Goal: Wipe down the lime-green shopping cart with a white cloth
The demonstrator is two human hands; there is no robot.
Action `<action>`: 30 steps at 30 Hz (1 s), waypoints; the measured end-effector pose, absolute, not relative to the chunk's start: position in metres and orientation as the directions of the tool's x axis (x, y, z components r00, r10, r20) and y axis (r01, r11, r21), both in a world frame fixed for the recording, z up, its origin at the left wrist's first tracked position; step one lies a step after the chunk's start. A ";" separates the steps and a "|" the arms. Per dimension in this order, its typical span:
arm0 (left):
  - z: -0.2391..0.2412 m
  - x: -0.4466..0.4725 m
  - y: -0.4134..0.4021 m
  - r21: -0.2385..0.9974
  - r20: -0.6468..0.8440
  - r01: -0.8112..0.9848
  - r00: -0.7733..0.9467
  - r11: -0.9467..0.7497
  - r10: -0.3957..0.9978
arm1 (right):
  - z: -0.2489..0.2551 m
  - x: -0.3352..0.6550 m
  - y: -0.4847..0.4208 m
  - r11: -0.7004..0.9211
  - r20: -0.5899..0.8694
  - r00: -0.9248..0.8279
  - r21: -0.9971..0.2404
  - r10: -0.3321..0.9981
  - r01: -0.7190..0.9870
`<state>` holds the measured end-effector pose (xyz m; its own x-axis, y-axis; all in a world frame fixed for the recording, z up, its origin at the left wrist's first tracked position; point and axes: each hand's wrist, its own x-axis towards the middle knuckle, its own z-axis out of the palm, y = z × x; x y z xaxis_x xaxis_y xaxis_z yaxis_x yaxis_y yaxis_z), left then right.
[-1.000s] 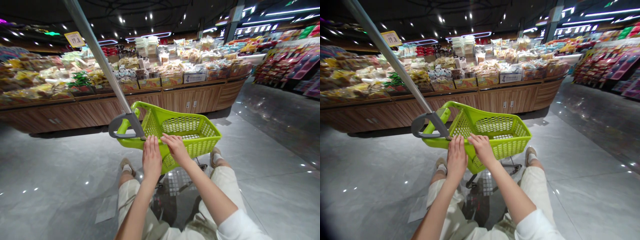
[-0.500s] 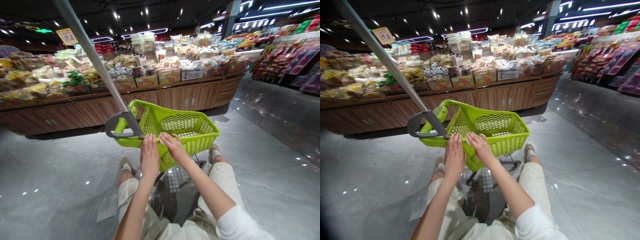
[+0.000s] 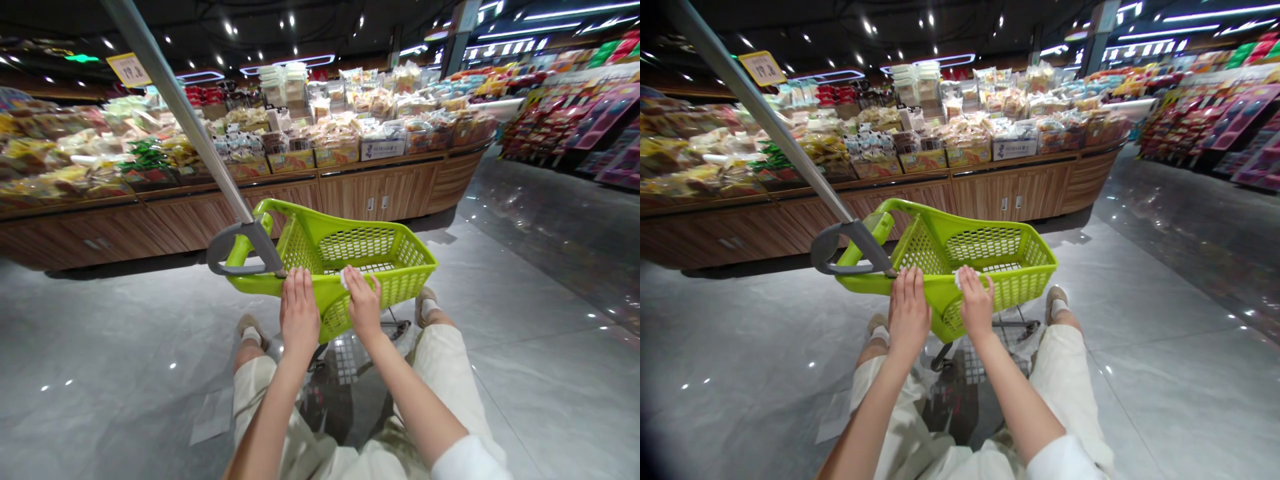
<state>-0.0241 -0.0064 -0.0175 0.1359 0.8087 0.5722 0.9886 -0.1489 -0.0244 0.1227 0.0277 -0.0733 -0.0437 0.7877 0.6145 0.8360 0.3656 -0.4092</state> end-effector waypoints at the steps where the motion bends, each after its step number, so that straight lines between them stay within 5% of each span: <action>1: -0.018 -0.024 -0.006 -0.029 0.578 0.989 0.135 -0.145 0.804 | -0.065 0.105 0.024 0.427 0.617 -0.105 -0.403 0.780 0.809; 9: -0.018 -0.027 -0.007 -0.031 0.582 0.987 0.146 -0.158 0.800 | -0.054 0.103 0.021 0.568 0.647 -0.262 -0.322 0.716 0.757; 15: -0.017 -0.026 -0.007 -0.003 0.576 0.986 0.138 -0.167 0.806 | -0.093 0.187 0.035 0.389 0.642 -0.101 -0.326 0.760 0.862; 20: -0.016 -0.023 -0.008 -0.018 0.569 0.985 0.153 -0.173 0.808 | -0.089 0.160 0.036 0.291 0.650 0.065 -0.425 0.757 0.857; 25: -0.016 -0.022 -0.008 -0.050 0.563 0.987 0.154 -0.153 0.812 | -0.047 0.078 0.023 0.533 0.653 -0.155 -0.432 0.741 0.728; 30: -0.015 -0.026 -0.009 -0.059 0.557 0.985 0.167 -0.163 0.814 | -0.045 0.090 0.021 0.581 0.630 -0.253 -0.391 0.735 0.714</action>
